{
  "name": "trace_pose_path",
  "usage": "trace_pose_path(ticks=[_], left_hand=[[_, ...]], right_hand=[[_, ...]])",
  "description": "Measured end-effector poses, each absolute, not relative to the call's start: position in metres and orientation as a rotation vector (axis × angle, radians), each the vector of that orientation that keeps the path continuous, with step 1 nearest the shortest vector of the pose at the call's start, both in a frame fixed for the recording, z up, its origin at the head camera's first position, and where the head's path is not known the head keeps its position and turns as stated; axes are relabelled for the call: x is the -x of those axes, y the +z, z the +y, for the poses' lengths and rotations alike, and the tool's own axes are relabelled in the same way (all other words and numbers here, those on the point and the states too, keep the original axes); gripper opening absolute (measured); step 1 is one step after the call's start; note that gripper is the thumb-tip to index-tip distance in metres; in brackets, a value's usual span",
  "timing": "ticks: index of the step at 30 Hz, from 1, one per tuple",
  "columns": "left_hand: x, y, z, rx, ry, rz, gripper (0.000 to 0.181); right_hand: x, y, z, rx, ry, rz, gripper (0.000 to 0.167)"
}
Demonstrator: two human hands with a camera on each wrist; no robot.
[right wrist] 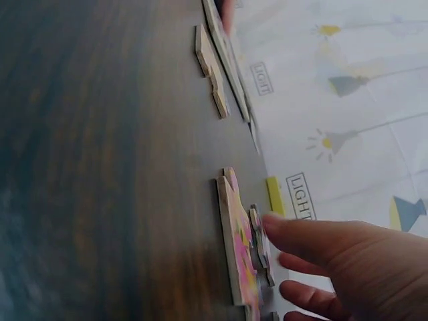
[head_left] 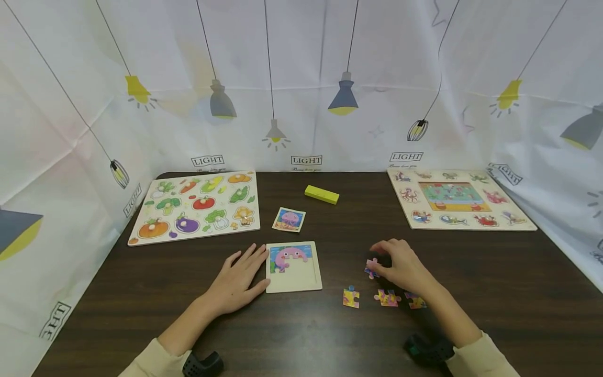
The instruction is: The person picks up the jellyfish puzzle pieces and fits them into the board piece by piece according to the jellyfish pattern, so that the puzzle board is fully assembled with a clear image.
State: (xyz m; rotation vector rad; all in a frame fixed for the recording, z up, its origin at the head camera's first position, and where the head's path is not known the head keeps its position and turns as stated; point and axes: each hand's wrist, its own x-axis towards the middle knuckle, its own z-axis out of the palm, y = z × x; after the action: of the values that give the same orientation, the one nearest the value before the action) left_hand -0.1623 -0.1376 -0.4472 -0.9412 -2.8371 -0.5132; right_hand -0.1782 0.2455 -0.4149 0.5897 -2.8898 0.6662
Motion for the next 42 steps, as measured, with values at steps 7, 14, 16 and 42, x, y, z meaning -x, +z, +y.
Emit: trace_pose_path(ticks=[7,14,16,42], left_hand=[[0.1622,-0.4493,-0.1363,0.924,-0.523,-2.865,0.065],[0.1650,-0.4497,-0.1355,0.918,-0.519,-2.873,0.066],[0.1656,-0.4493,-0.1357,0.919,-0.526,-2.876,0.065],[0.1631,-0.4482,-0.1372,0.949,-0.536,-2.866,0.054]], right_hand=[[0.1779,-0.4192,0.2495,-0.637,0.657,-2.893,0.032],[0.1761,-0.4195,0.2516,-0.698,0.656,-2.890,0.033],[0.1762,-0.4203,0.2514,-0.710,0.673,-2.876,0.029],[0.1735,-0.4218,0.2419,-0.824,0.805,-2.793,0.021]])
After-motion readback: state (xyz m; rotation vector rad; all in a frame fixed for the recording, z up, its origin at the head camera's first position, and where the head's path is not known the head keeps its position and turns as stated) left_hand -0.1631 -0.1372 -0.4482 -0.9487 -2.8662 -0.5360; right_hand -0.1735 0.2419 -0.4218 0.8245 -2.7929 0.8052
